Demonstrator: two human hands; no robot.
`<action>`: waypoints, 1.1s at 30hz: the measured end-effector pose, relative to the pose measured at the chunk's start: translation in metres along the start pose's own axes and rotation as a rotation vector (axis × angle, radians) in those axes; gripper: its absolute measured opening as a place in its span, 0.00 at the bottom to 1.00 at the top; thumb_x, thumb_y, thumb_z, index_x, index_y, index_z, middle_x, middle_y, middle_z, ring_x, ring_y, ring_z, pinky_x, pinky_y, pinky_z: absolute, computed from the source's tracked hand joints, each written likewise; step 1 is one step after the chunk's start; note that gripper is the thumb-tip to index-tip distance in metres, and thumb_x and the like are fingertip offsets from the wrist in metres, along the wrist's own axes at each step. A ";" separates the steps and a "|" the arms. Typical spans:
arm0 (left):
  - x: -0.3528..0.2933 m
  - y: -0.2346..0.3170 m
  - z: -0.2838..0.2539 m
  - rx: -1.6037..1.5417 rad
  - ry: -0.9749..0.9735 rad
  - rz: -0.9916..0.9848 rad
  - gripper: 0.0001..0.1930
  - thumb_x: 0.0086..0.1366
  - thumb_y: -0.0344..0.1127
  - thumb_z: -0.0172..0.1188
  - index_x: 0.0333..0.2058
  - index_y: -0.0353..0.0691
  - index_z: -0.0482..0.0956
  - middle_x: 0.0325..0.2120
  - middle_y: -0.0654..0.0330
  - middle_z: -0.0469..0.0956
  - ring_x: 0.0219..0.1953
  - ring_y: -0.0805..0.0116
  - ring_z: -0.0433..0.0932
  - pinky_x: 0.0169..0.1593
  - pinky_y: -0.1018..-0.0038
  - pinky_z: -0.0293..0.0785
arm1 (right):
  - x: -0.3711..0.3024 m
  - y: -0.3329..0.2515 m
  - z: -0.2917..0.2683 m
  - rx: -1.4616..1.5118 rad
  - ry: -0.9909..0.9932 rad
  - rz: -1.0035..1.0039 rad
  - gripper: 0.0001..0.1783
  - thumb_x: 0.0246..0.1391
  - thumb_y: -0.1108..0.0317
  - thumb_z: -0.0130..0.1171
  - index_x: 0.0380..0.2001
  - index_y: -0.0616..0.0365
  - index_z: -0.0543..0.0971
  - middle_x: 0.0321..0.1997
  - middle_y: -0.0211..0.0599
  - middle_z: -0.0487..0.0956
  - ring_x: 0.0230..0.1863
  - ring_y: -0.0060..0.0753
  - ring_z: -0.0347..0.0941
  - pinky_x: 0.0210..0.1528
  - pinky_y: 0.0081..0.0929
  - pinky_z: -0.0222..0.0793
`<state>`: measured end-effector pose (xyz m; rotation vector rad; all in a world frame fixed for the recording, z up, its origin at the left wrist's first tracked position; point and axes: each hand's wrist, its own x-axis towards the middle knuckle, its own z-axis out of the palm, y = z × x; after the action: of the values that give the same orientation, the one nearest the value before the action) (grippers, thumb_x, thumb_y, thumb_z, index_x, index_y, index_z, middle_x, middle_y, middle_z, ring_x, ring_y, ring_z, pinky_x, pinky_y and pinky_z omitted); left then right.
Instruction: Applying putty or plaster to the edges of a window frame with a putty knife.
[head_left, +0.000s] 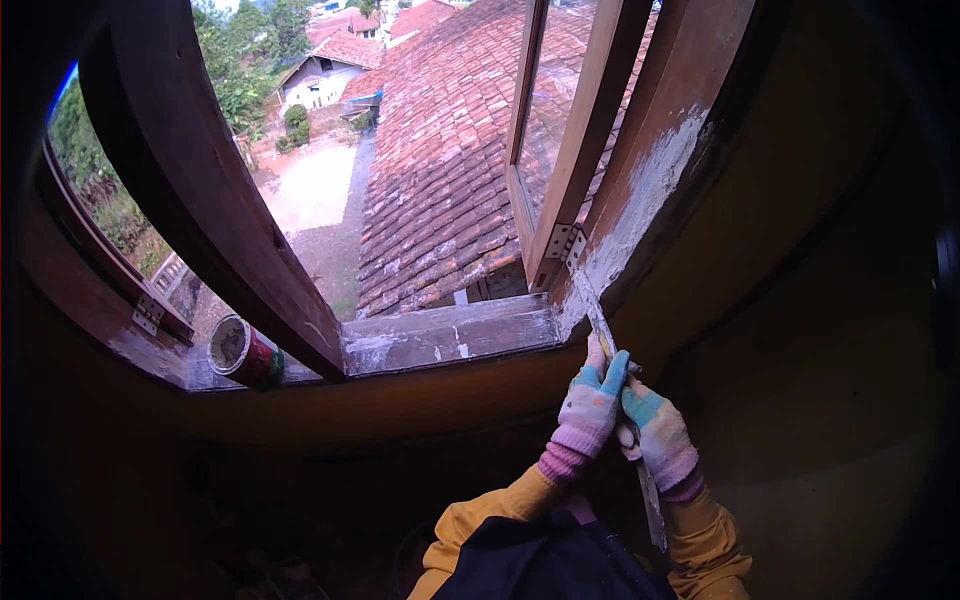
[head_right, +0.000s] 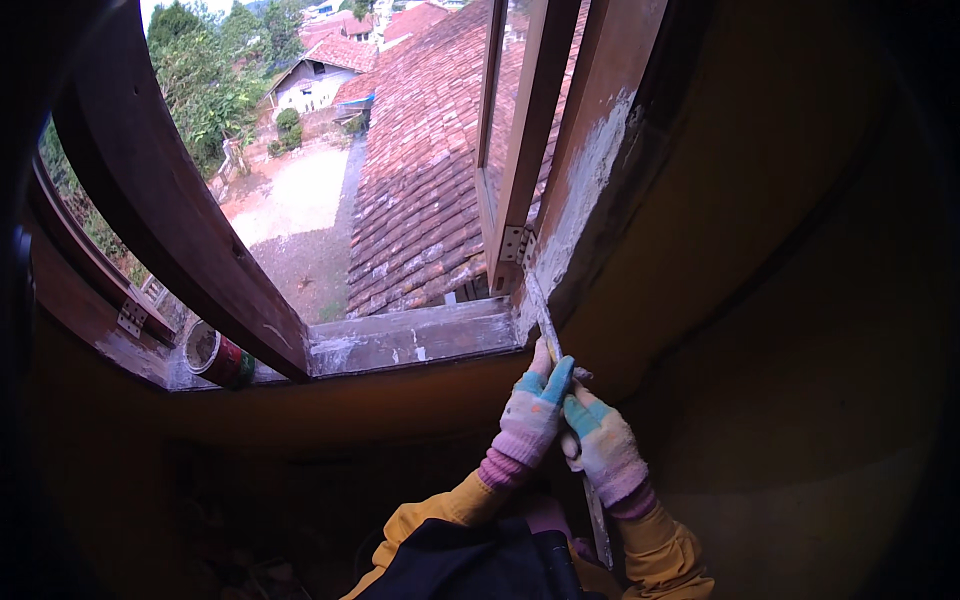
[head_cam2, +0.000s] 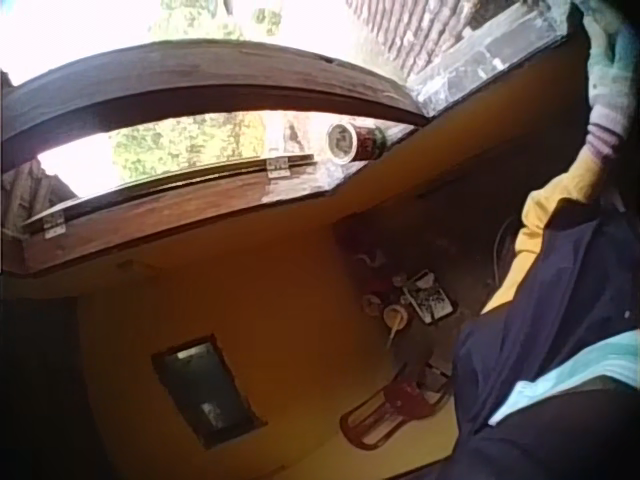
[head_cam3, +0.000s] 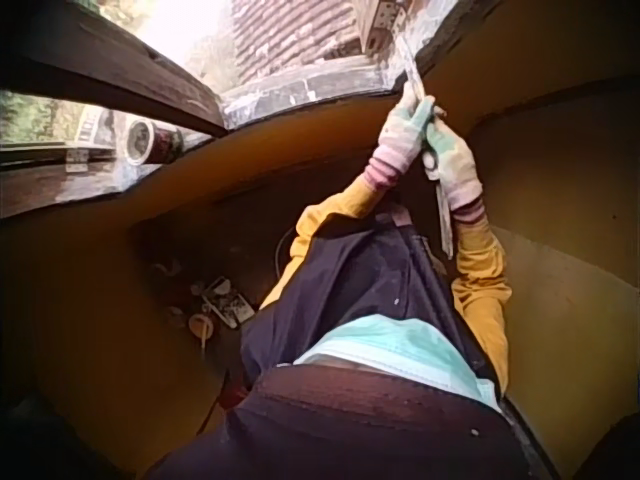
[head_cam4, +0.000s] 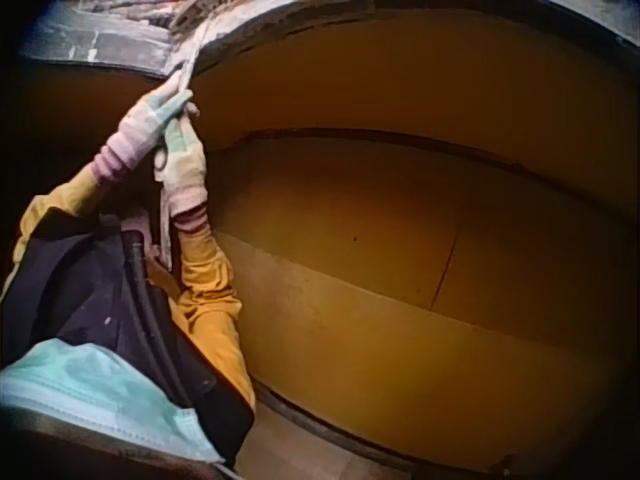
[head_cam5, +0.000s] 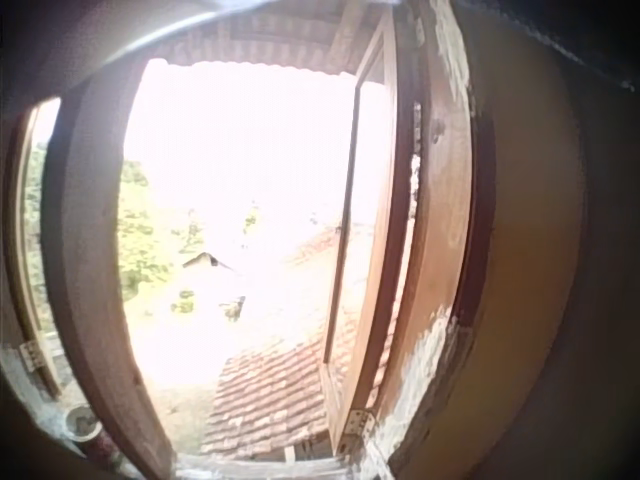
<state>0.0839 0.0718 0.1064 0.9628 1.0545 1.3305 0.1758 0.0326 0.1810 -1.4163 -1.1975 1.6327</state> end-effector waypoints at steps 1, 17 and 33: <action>-0.001 0.005 0.000 0.024 0.005 0.000 0.27 0.63 0.44 0.50 0.57 0.38 0.59 0.30 0.53 0.78 0.34 0.62 0.76 0.39 0.71 0.70 | -0.002 -0.003 0.001 -0.002 0.005 0.000 0.20 0.60 0.57 0.44 0.51 0.55 0.68 0.11 0.24 0.62 0.09 0.16 0.55 0.11 0.15 0.52; 0.001 0.035 0.004 0.697 0.014 0.767 0.25 0.53 0.23 0.52 0.52 0.42 0.66 0.57 0.37 0.55 0.40 0.47 0.74 0.43 0.67 0.72 | -0.029 -0.050 0.014 0.094 0.141 -0.046 0.22 0.60 0.61 0.44 0.56 0.56 0.64 0.13 0.24 0.62 0.11 0.15 0.55 0.12 0.15 0.52; -0.012 0.049 0.015 0.043 -0.041 0.177 0.29 0.61 0.38 0.54 0.59 0.40 0.57 0.47 0.43 0.70 0.42 0.60 0.74 0.45 0.72 0.69 | -0.025 -0.021 -0.006 -0.192 0.175 -0.197 0.23 0.61 0.59 0.42 0.56 0.60 0.65 0.14 0.25 0.66 0.13 0.14 0.59 0.14 0.14 0.55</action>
<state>0.0859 0.0621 0.1581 1.1321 0.9875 1.4308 0.1850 0.0193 0.2095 -1.4722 -1.3713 1.2610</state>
